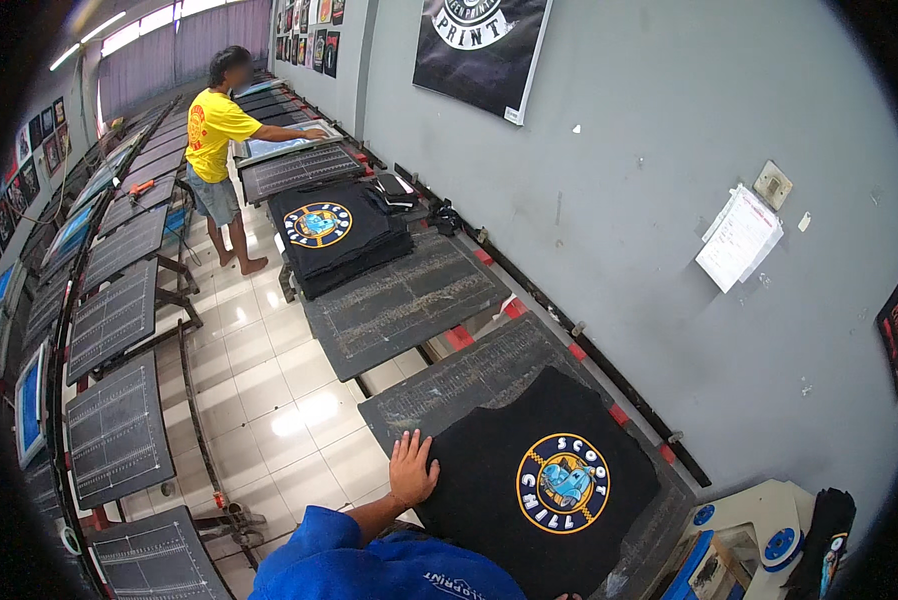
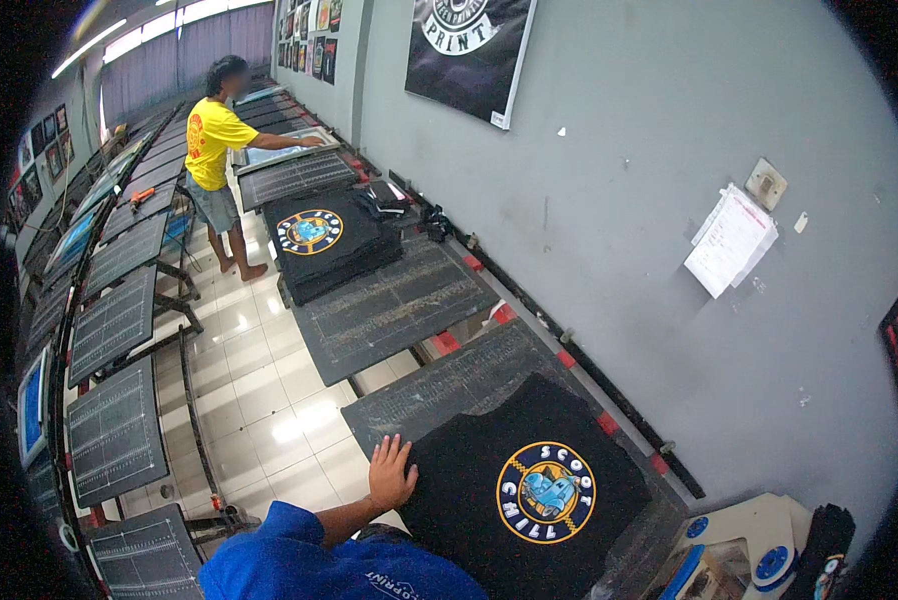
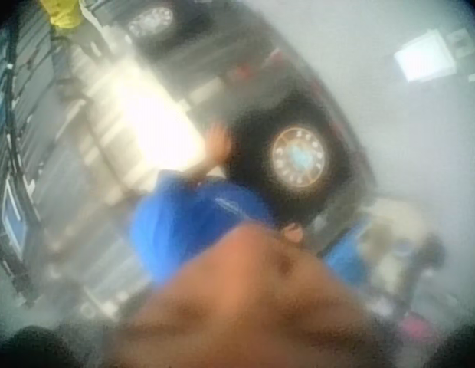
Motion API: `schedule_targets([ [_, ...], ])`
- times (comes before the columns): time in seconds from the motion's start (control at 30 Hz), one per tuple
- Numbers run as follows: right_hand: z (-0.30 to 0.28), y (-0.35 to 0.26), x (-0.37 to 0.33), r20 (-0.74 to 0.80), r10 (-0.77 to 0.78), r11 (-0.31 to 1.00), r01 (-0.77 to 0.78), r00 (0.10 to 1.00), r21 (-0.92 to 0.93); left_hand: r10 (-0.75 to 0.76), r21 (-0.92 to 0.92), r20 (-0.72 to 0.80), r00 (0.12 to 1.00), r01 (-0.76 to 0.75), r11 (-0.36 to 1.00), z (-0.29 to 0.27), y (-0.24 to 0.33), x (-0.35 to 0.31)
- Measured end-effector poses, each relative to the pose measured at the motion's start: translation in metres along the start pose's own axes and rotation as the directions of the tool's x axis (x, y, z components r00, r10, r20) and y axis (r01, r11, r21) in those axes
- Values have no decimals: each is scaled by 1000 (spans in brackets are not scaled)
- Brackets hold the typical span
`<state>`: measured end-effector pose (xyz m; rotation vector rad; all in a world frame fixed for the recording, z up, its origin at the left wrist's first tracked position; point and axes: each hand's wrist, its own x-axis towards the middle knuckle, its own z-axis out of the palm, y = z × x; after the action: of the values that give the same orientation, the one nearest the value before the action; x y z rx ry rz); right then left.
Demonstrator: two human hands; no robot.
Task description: The person aligns a black shirt on a printing board, places a white sheet over the printed logo area, and uses a heat press machine to press the garment. They repeat these actions for multiple shirts, moving each one from a board to the press and back.
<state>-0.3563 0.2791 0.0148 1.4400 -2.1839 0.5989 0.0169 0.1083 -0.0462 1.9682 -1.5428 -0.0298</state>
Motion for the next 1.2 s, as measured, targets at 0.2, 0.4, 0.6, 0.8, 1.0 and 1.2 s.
schedule_targets([
  [0.2, 6, 2, -2, 13, 43, 999, -43, 999, -18, -9, -31, -5, 1000, 9, 999, 1, 2, 3],
  [0.4, 0, -1, -1, 44, 85, 994, -81, 995, -78, -23, -27, -17, 1000, 23, 999, 3, -1, -2],
  [0.6, 3, 8, 3, 228, 111, 989, -83, 967, -126, -16, -33, -10, 1000, 16, 999, 1, 4, 2],
  [0.8, 13, 8, -4, 66, 70, 993, -64, 995, -98, 125, 53, 25, 992, -127, 991, -11, 10, 4],
  [1.0, 26, 16, -12, -43, 18, 998, -21, 999, -64, 214, -69, -19, 977, -215, 974, -7, 5, 6],
  [1.2, 9, 5, -6, 92, 89, 994, -83, 992, -68, 195, -91, -17, 981, -196, 976, -7, 5, 5],
])
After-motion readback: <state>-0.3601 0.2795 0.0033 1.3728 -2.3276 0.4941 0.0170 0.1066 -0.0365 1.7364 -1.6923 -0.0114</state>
